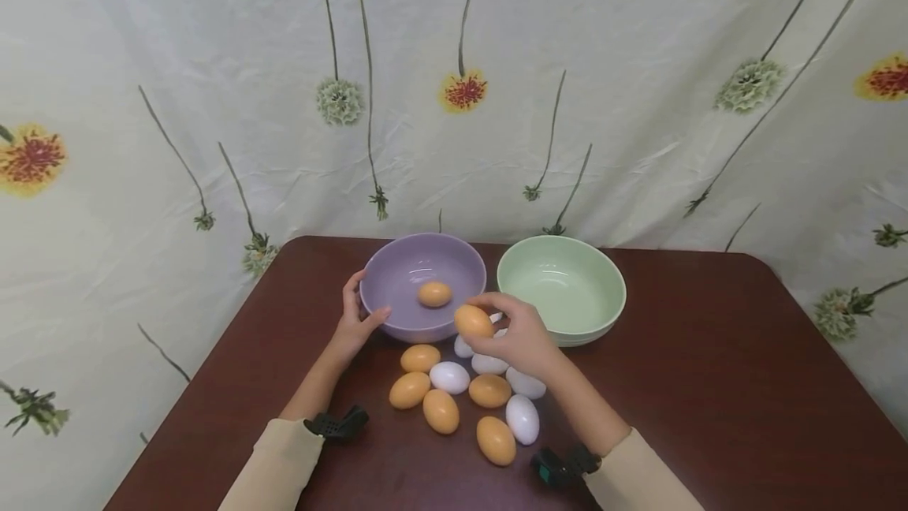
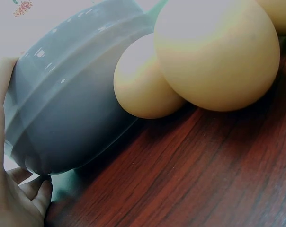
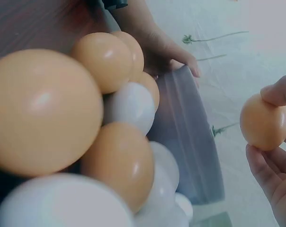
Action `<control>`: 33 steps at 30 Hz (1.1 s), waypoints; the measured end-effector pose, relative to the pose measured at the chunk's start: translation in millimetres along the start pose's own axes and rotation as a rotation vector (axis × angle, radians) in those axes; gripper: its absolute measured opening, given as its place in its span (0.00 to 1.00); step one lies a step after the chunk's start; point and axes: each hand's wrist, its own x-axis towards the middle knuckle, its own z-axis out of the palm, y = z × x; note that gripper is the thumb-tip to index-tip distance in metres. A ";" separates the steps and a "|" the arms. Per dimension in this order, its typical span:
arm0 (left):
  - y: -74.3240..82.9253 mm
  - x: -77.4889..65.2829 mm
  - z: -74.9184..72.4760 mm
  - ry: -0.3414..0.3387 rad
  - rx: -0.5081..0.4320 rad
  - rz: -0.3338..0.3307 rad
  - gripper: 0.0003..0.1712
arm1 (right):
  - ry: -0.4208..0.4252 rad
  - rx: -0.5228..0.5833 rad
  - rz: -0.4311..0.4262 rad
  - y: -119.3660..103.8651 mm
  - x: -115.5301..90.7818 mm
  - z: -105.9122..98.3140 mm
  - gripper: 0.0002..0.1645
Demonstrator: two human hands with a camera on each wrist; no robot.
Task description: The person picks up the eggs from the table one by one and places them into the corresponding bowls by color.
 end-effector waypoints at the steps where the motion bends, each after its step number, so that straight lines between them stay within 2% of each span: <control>1: 0.2 0.3 0.2 0.000 0.002 0.000 0.49 | -0.007 0.003 -0.003 -0.3 3.6 1.3 0.27; 10: -0.5 -0.7 0.1 0.006 0.010 0.004 0.49 | -0.045 0.017 0.002 -2.4 33.5 14.3 0.27; 14: -0.6 -2.2 -0.3 0.006 0.017 -0.004 0.48 | -0.056 0.019 0.030 -2.2 44.7 17.9 0.28; 19: -1.0 -1.9 -0.6 0.005 0.022 -0.003 0.48 | -0.065 -0.031 0.053 -0.2 61.6 22.8 0.29; 26: -1.3 -4.0 -0.6 -0.002 0.022 -0.008 0.49 | -0.120 -0.133 0.068 11.6 82.6 39.7 0.29; 29: -1.0 -2.7 -0.7 -0.003 0.022 -0.003 0.49 | -0.177 -0.170 0.069 13.7 90.4 44.9 0.27; 33: -0.6 -0.3 -1.1 -0.004 0.021 -0.001 0.49 | -0.303 -0.253 0.063 15.3 100.2 49.1 0.23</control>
